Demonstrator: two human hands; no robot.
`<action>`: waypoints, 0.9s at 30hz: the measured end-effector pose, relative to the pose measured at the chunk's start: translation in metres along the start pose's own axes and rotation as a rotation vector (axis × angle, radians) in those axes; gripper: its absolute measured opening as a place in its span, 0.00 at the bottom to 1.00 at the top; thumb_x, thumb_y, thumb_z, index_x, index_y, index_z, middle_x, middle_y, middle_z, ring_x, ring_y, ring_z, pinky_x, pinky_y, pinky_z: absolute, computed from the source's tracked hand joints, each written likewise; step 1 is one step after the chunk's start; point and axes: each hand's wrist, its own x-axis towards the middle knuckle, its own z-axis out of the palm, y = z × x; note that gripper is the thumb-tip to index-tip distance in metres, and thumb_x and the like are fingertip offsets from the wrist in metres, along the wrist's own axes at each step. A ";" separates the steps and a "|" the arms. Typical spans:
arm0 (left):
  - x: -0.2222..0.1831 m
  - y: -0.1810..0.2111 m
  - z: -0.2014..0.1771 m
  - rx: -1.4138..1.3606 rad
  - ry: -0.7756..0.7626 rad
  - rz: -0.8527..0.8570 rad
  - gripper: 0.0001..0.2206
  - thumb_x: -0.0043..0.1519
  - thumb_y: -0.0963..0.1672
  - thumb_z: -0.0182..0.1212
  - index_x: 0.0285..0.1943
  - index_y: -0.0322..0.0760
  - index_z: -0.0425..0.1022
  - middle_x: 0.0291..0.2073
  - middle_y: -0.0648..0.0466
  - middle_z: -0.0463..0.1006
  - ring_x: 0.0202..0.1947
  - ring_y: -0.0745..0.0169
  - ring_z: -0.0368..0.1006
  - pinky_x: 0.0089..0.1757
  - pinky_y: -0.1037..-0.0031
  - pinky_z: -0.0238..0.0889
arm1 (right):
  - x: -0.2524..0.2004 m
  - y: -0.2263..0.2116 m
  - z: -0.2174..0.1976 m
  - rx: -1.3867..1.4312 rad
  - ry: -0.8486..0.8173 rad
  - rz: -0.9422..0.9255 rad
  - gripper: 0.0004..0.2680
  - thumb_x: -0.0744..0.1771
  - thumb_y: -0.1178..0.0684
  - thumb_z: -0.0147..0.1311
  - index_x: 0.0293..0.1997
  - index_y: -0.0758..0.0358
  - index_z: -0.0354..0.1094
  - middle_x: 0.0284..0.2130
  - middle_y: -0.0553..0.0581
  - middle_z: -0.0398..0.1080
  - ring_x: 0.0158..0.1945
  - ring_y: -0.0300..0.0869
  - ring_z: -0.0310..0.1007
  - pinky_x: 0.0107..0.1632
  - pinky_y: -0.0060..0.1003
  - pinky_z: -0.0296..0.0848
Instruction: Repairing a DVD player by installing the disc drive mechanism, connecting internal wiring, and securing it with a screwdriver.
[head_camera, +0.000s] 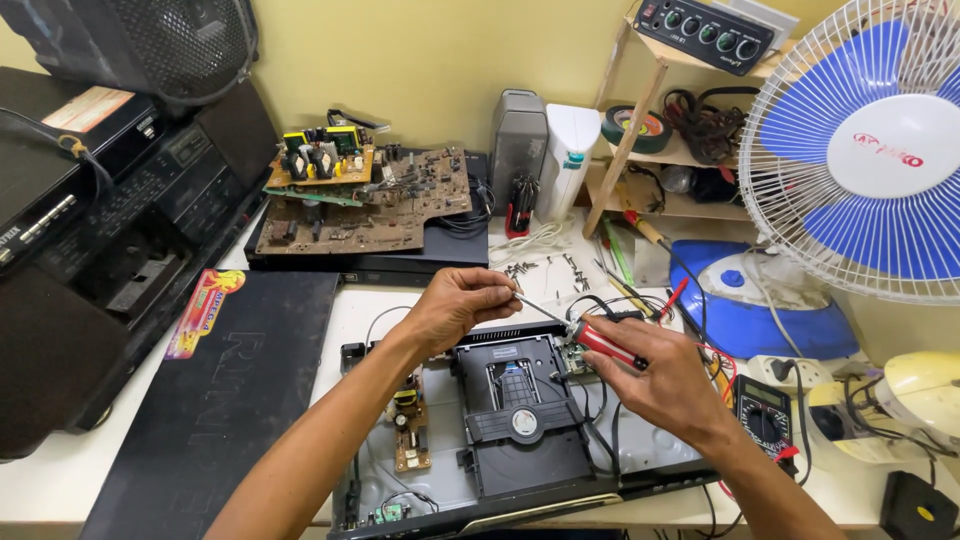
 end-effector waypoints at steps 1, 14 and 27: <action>-0.003 0.003 0.002 -0.001 0.000 0.000 0.08 0.57 0.34 0.69 0.44 0.23 0.81 0.35 0.39 0.84 0.36 0.51 0.83 0.42 0.67 0.81 | 0.000 -0.001 -0.001 0.000 0.000 0.000 0.14 0.62 0.53 0.64 0.53 0.51 0.79 0.33 0.64 0.80 0.37 0.60 0.80 0.32 0.46 0.76; -0.025 0.014 0.011 0.268 -0.007 0.121 0.08 0.55 0.35 0.71 0.43 0.24 0.82 0.31 0.43 0.84 0.35 0.59 0.82 0.41 0.71 0.80 | -0.006 0.012 -0.011 0.049 -0.080 0.116 0.14 0.57 0.57 0.67 0.44 0.58 0.72 0.33 0.60 0.75 0.42 0.54 0.78 0.44 0.47 0.77; -0.100 0.014 -0.004 0.904 -0.054 0.223 0.08 0.54 0.39 0.73 0.39 0.45 0.86 0.32 0.54 0.87 0.39 0.61 0.82 0.44 0.72 0.73 | 0.009 -0.051 -0.008 0.466 0.083 0.021 0.15 0.59 0.64 0.68 0.47 0.72 0.68 0.39 0.67 0.78 0.41 0.40 0.77 0.41 0.31 0.80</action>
